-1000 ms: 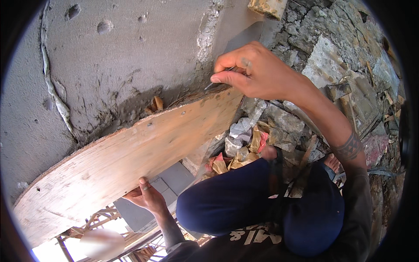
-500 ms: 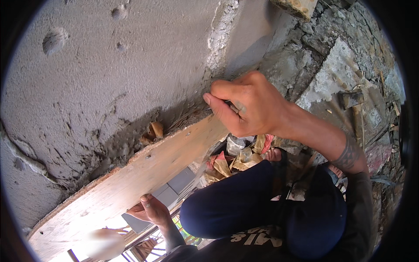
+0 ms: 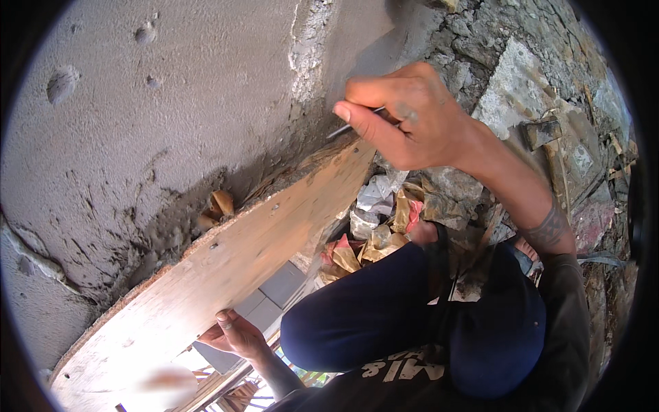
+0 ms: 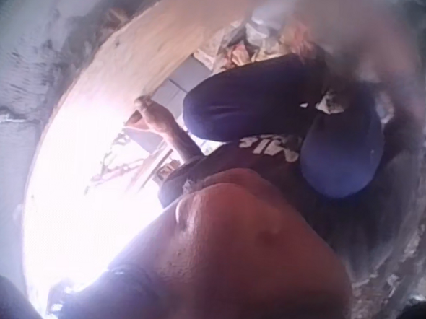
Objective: The person applies cement to a wooden plank using a trowel and their hands. They repeatedly scoop cement from a pile and spread it along the plank's edge, smoothing it with the trowel.
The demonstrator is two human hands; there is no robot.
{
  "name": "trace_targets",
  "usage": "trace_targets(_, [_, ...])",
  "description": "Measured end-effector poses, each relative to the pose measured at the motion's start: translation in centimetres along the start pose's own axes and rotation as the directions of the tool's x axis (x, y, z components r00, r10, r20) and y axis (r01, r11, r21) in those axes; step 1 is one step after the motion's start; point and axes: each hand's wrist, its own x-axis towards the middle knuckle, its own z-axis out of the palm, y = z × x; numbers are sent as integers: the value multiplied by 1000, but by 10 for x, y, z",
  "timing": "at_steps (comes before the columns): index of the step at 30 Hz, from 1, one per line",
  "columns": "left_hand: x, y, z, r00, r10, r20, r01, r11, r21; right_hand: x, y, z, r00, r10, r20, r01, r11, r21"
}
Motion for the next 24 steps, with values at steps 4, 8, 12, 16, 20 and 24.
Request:
trace_targets(4, [0,-4,-2,999,-20,-26,20,1000,8,-30,21,0,988,128,88,-126,992,-29])
trace_targets(8, [-2,-10,-23,997,-67,-43,68,997,22,-34,27,10,994,97,50,-98,995,5])
trace_targets(12, [-3,1,-1,998,-21,-61,22,1000,2,-34,27,21,994,92,64,-95,995,42])
trace_targets(16, [-3,-3,-5,996,-19,-86,20,1000,11,-39,26,27,990,138,35,-140,989,55])
trace_targets(20, [-6,-4,0,992,5,-129,1,999,47,-35,22,33,991,132,9,-132,990,53])
trace_targets(24, [-7,-8,4,991,66,-116,-63,997,34,-25,15,31,984,139,109,-143,989,31])
